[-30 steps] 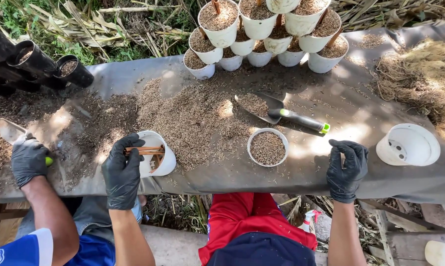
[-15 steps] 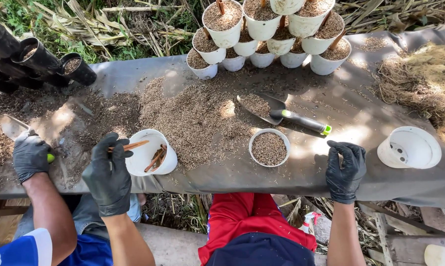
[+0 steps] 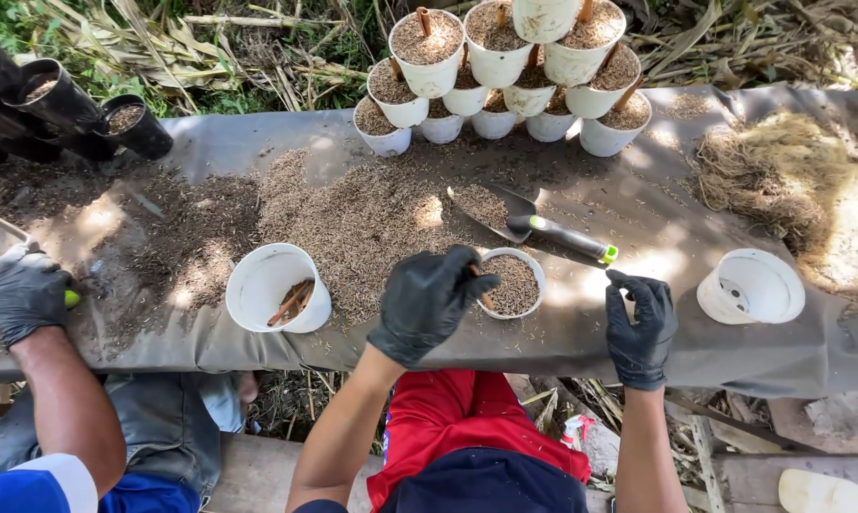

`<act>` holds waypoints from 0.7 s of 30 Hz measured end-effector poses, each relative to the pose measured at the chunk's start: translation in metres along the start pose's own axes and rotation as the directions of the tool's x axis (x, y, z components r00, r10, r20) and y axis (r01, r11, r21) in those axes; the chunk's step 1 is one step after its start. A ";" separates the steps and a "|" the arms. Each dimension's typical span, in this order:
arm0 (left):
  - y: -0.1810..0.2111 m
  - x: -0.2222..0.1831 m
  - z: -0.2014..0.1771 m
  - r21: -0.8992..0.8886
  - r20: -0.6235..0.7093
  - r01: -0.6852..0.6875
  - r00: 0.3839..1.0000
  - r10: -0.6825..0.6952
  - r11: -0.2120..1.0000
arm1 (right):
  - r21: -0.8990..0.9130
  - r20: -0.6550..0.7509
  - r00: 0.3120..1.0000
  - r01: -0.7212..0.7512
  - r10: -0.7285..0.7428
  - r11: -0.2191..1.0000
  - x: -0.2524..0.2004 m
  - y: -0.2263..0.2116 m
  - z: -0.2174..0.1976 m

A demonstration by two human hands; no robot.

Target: Filling small white plastic cups with soil using hands and a trowel, then stacking them in a pyramid.

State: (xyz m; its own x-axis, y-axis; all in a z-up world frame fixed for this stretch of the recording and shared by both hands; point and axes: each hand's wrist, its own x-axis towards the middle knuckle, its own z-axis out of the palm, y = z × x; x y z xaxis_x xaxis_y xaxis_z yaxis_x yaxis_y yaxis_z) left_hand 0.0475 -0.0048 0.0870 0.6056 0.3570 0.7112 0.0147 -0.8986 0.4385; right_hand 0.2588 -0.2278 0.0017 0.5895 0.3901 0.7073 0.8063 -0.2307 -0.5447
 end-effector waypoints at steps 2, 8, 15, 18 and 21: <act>0.022 0.010 -0.001 -0.067 0.035 -0.002 0.999 0.004 0.998 | 0.098 0.066 0.998 -0.023 0.016 0.995 0.005 -0.027 -0.002; 0.049 0.026 0.008 -0.104 0.056 -0.076 0.995 0.083 0.992 | 0.384 0.293 0.942 0.041 -0.165 0.922 0.031 -0.093 0.022; 0.014 -0.013 0.036 -0.290 -0.145 0.061 0.984 -0.107 0.955 | 0.450 0.307 0.937 0.013 -0.168 0.893 0.060 -0.100 0.015; 0.004 -0.027 0.038 -0.360 -0.139 0.061 0.983 -0.118 0.931 | 0.482 0.359 0.929 -0.101 -0.091 0.870 0.060 -0.091 0.015; -0.019 -0.061 0.080 -0.308 0.039 0.122 0.992 -0.116 0.944 | 0.418 0.358 0.931 -0.090 -0.073 0.904 0.052 -0.078 0.027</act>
State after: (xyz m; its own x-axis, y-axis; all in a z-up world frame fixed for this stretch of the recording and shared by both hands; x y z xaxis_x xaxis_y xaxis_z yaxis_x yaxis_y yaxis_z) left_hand 0.0744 -0.0295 -0.0087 0.6300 0.4488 0.6338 -0.1568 -0.7258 0.6698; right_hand 0.2246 -0.1657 0.0690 0.4718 0.6995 0.5368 0.6551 0.1295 -0.7444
